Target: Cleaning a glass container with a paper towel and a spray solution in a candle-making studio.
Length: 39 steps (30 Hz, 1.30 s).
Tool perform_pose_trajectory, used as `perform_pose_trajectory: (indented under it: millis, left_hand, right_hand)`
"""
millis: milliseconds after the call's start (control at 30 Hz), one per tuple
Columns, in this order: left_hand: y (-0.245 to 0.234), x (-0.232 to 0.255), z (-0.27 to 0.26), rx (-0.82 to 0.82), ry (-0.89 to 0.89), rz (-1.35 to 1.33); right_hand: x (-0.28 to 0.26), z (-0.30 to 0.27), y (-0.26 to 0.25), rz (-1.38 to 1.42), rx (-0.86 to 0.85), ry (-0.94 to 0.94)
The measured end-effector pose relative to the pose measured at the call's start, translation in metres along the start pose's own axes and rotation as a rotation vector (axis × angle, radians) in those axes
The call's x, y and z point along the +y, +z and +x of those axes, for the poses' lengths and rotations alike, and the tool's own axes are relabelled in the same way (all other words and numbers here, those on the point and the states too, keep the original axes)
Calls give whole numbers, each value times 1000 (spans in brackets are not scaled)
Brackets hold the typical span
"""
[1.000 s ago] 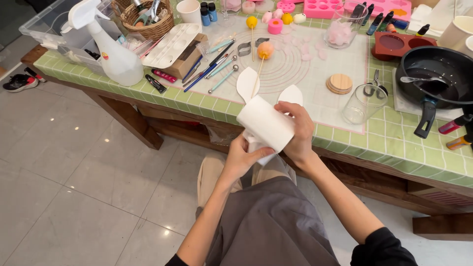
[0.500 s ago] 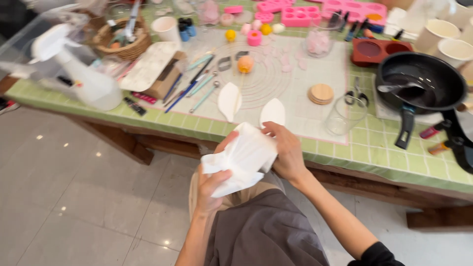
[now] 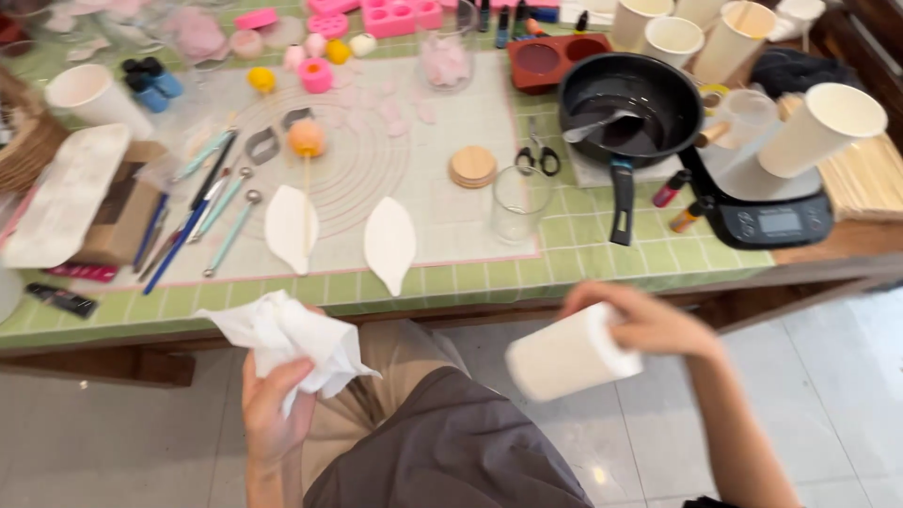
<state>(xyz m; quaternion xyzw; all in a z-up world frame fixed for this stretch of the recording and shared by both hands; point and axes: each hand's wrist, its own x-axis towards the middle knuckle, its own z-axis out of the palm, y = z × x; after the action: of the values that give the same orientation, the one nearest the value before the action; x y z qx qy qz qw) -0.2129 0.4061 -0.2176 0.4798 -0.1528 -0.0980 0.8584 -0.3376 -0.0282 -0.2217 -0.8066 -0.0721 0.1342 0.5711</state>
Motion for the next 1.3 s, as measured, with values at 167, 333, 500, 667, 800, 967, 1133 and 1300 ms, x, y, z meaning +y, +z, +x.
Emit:
perform_pose_trajectory:
  millis: [167,333,500,667,800,967,1133,1300]
  left_hand:
    - [18,-68,48,-54,-58,349]
    - [103,-76,95,-233,36,462]
    - [145,-65,99,-296,184,467]
    - [137,-67,101,-293,174,451]
    - [130,-64,112,-270,154,498]
    - [131,-64,124,-240,183,499]
    - [133,-69,126,-240,158,483]
    - [135,-68,132,-235,177,515]
  right_hand:
    - [36,-97,-95,-21,590,238]
    - [17,-121,-116,-284,1047,431]
    - [17,-120,-133,-431,1143,627]
    - [9,-96,-138,-521,1126,740]
    - [12,-94,-140,-376,1121,636]
    - [7,-89,-120,-317,1152,543]
    - [20,-86,-120,-261,1173,503]
    - [7,-96,-115,-394,1158,385]
